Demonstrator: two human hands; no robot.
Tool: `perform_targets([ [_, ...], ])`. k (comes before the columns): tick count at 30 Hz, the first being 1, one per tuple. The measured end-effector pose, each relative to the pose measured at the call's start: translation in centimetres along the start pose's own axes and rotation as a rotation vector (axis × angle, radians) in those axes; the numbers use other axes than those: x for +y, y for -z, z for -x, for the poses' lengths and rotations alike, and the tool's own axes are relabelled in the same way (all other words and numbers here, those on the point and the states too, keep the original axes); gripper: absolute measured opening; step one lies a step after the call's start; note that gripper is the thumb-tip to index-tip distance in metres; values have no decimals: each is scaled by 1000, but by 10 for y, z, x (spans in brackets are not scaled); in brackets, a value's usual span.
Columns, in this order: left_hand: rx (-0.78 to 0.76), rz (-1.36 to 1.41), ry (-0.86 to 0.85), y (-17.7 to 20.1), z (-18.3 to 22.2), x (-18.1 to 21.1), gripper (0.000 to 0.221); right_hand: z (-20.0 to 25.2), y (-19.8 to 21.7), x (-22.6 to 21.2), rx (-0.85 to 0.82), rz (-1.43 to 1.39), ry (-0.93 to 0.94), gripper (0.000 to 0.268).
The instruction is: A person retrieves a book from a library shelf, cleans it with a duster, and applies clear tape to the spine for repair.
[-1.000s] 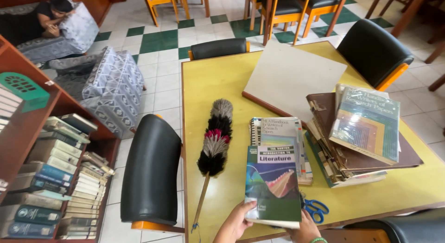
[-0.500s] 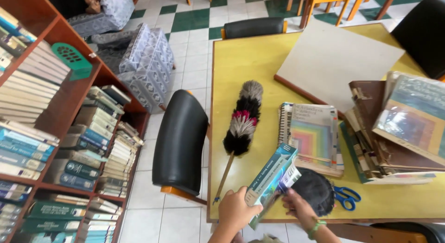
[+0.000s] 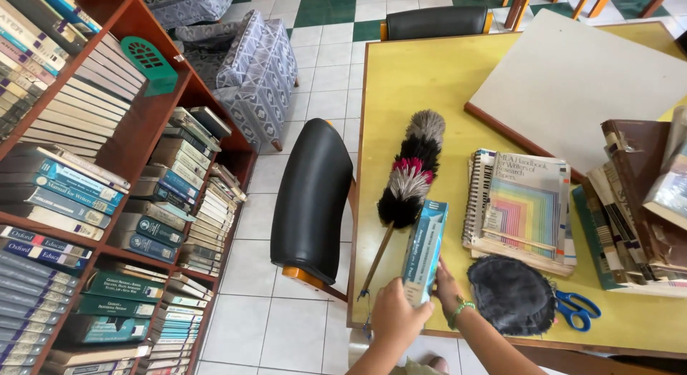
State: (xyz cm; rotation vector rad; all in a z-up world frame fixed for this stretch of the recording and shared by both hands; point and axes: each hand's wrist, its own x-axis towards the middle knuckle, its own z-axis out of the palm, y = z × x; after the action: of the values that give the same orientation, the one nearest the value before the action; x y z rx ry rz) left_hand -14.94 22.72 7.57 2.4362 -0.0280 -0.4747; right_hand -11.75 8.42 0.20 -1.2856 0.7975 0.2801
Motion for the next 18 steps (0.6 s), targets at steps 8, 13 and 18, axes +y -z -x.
perform_targets([
  [8,163,101,-238,-46,-17,-15,58,-23,13,-1,115,444,-17,61],
  [13,-290,362,-252,-8,-4,-16,94,5,11,-10,209,156,9,35],
  [18,-540,262,-208,15,11,-31,140,1,28,7,179,-60,18,36],
])
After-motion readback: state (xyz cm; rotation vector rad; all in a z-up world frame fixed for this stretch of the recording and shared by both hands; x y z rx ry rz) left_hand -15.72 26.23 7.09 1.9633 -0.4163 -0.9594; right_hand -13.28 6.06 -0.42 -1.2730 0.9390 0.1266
